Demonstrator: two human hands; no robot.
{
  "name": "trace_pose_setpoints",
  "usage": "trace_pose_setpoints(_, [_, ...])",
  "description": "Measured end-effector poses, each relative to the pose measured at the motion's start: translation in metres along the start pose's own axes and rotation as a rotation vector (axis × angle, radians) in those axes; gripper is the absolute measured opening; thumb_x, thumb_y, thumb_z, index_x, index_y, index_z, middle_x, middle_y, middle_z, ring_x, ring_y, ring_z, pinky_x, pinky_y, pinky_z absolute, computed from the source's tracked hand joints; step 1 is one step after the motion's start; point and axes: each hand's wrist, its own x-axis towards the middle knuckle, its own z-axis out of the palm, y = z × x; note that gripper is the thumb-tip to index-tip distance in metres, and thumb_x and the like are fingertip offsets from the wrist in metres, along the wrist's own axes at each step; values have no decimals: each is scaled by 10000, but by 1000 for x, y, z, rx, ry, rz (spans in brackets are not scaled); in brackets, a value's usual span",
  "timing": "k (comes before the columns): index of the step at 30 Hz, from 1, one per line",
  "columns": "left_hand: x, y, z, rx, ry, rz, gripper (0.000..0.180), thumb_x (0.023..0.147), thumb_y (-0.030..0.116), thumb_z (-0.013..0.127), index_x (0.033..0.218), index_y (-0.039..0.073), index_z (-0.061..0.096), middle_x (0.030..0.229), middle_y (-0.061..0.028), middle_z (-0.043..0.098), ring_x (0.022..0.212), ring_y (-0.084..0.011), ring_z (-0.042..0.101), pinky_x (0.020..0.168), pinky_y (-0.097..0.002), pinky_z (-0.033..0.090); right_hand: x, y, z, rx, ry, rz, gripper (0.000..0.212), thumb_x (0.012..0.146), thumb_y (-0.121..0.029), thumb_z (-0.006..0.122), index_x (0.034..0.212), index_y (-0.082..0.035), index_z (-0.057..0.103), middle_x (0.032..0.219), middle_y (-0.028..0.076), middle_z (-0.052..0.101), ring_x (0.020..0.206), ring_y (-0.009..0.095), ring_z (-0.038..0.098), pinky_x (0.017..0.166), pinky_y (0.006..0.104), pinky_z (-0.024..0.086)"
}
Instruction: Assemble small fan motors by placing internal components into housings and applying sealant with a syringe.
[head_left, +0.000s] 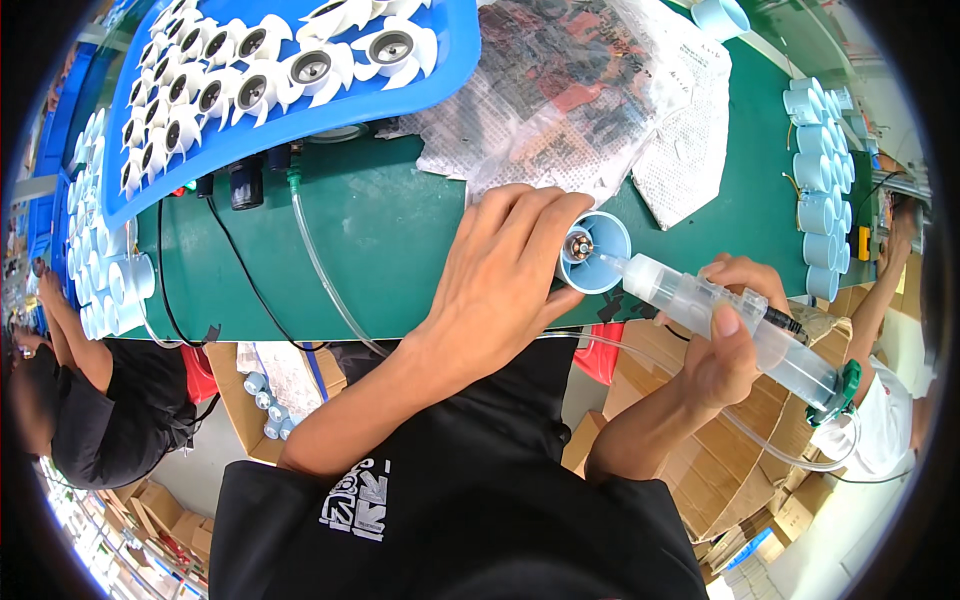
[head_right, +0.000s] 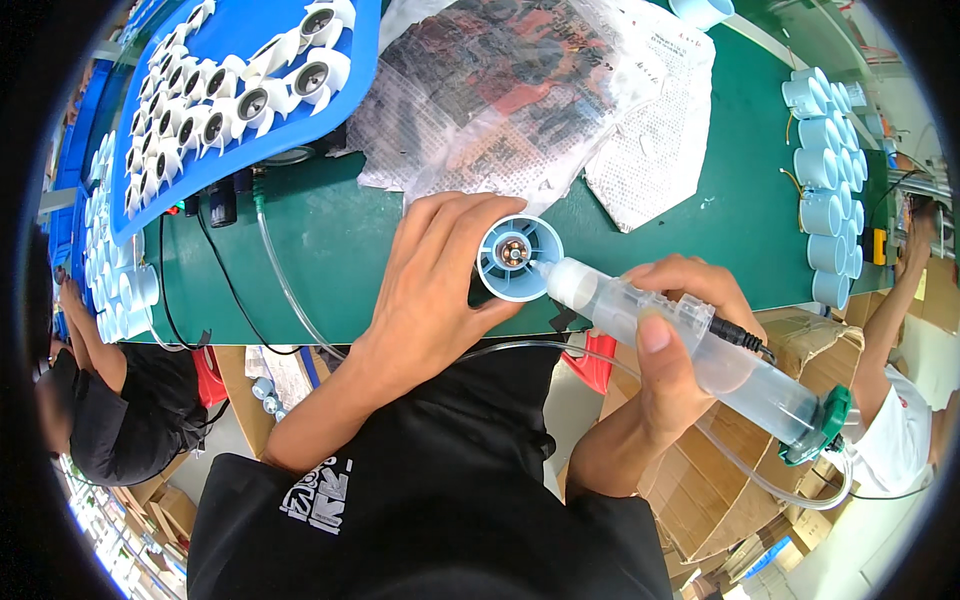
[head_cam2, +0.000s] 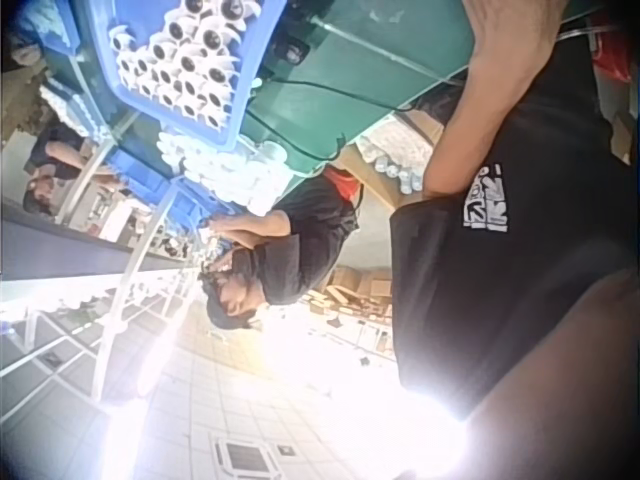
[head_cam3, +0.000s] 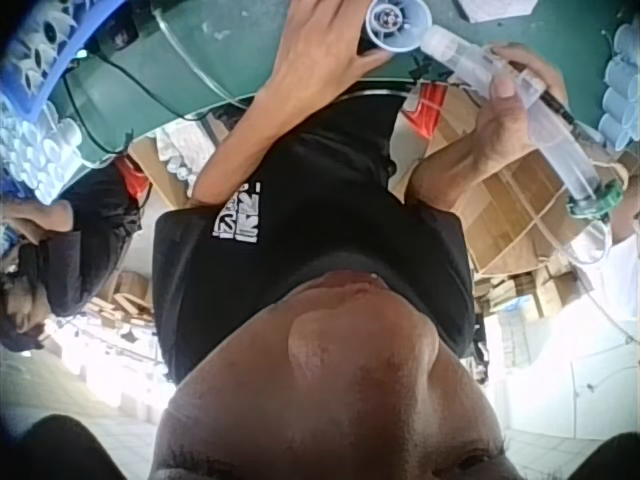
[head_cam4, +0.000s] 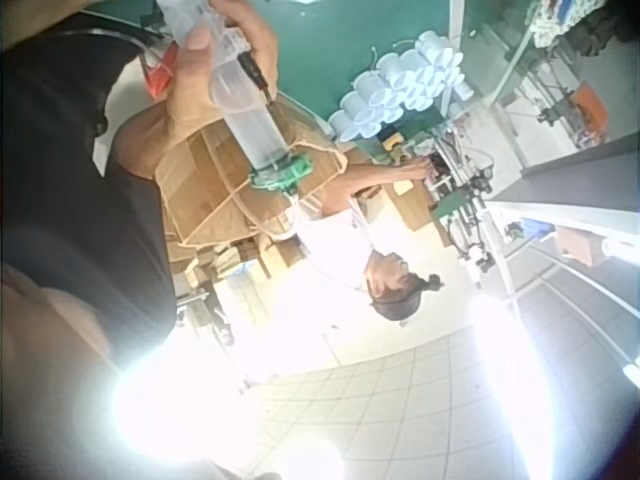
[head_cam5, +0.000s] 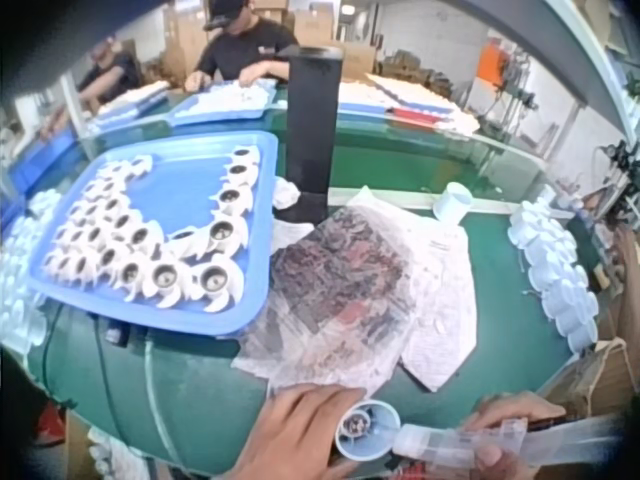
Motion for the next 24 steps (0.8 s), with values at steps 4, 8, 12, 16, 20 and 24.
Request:
trace_pose_setpoints(4, [1, -2, -2, -2, 7, 3, 674, 621, 64, 798, 1229, 57, 509, 1180, -111, 561, 1108, -325, 493, 955, -418, 398, -1, 13, -11, -32, -47, -22, 426, 748, -258, 630, 977, 88, 531, 802, 154, 523, 716, 223, 531, 441, 276, 473])
trace_pose_setpoints(8, [0, -2, -6, 0, 16, 3, 647, 641, 96, 787, 1223, 48, 509, 1172, -122, 559, 1095, -329, 497, 948, -430, 394, 5, 10, 3, 567, 213, 62, 458, 834, -285, 632, 1116, 35, 466, 824, 103, 549, 516, 167, 518, 361, 261, 425])
trace_pose_setpoints(12, [-1, -2, 2, -29, 24, 29, 647, 658, 155, 780, 1223, 27, 494, 1182, -135, 532, 1092, -325, 484, 944, -428, 391, 5, 31, 7, 844, 316, 328, 245, 970, -276, 559, 1032, -45, 508, 583, -32, 341, 448, 51, 317, 330, 206, 271])
trace_pose_setpoints(16, [-5, -2, 1, -17, 40, 41, 643, 686, 171, 766, 1240, 17, 480, 1198, -129, 522, 1098, -308, 481, 914, -406, 406, 14, 58, 15, 1333, 241, 561, 257, 964, -197, 571, 973, 41, 474, 805, 84, 454, 778, 157, 473, 632, 243, 447])
trace_pose_setpoints(20, [-7, -3, -2, -51, 59, 53, 644, 693, 162, 767, 1246, 17, 470, 1178, -122, 523, 1095, -305, 478, 918, -409, 410, 20, 57, 18, 1409, 180, 602, 546, 958, -245, 525, 1312, 130, 345, 1139, 217, 511, 1072, 265, 509, 820, 298, 493])
trace_pose_setpoints(24, [-9, -6, -5, -73, 94, 68, 617, 696, 162, 768, 1224, 17, 486, 1154, -110, 530, 1090, -283, 477, 909, -399, 413, 28, 38, 23, 1012, -5, 788, 632, 985, -358, 453, 1376, 121, 323, 927, 144, 569, 850, 205, 562, 689, 267, 503])
